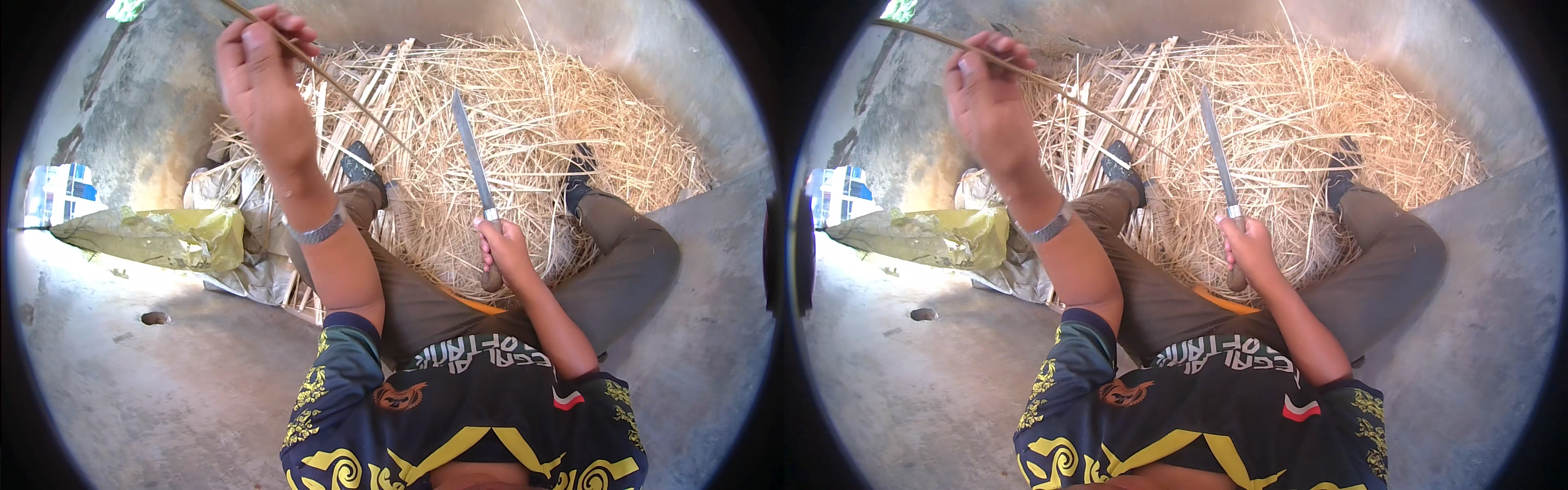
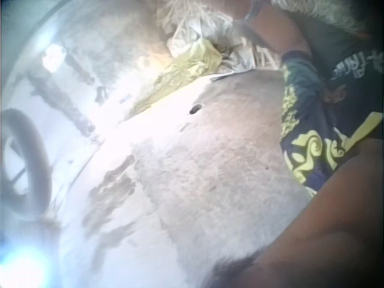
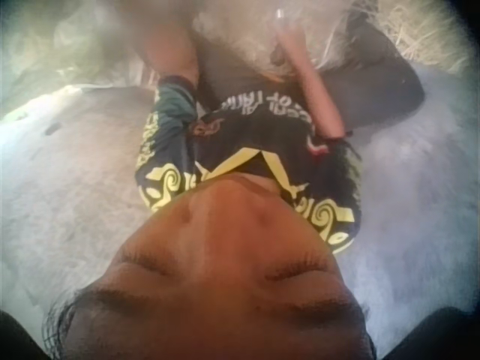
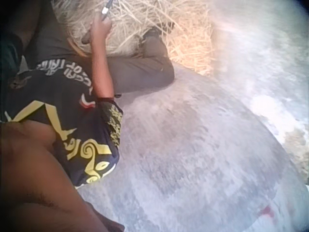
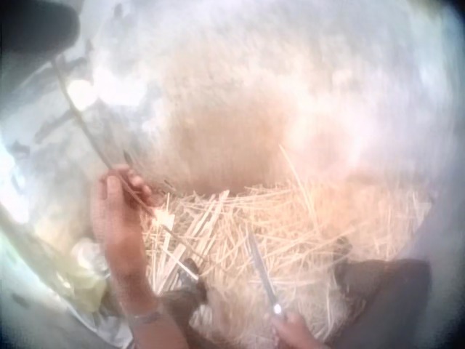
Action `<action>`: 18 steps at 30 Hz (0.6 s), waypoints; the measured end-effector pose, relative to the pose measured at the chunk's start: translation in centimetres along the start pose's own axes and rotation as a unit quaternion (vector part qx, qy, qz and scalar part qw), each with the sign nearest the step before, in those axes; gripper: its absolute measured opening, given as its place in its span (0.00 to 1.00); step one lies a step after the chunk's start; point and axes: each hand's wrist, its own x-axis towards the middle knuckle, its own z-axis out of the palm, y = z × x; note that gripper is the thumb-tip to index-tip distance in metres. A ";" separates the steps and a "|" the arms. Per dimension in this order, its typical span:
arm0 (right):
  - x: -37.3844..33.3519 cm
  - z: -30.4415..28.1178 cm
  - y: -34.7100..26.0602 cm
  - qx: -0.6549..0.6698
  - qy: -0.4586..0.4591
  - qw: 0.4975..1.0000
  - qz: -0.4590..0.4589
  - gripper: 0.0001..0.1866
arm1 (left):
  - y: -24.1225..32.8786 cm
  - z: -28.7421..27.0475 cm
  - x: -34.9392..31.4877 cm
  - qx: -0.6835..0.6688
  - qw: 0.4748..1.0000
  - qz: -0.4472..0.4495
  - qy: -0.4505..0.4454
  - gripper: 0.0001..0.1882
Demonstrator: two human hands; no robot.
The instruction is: The person sits on the floor and uses a machete to split long, thin sticks into smaller pieces. They hold the sticks with one hand and strike them with the machete in the other, creating a pile of processed material.
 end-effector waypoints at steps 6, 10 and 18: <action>0.0 0.1 0.2 -0.013 -0.010 1.000 -0.001 0.18 | 3.7 -3.0 -0.1 -0.119 0.992 0.020 -0.029 0.18; -0.8 0.6 -0.6 -0.031 -0.009 0.999 -0.005 0.19 | 6.8 -3.3 -1.2 -0.131 0.987 0.090 0.000 0.19; -2.2 1.4 -0.8 -0.089 -0.012 0.993 -0.081 0.16 | 0.7 -0.5 -1.9 -0.194 0.980 -0.038 0.022 0.29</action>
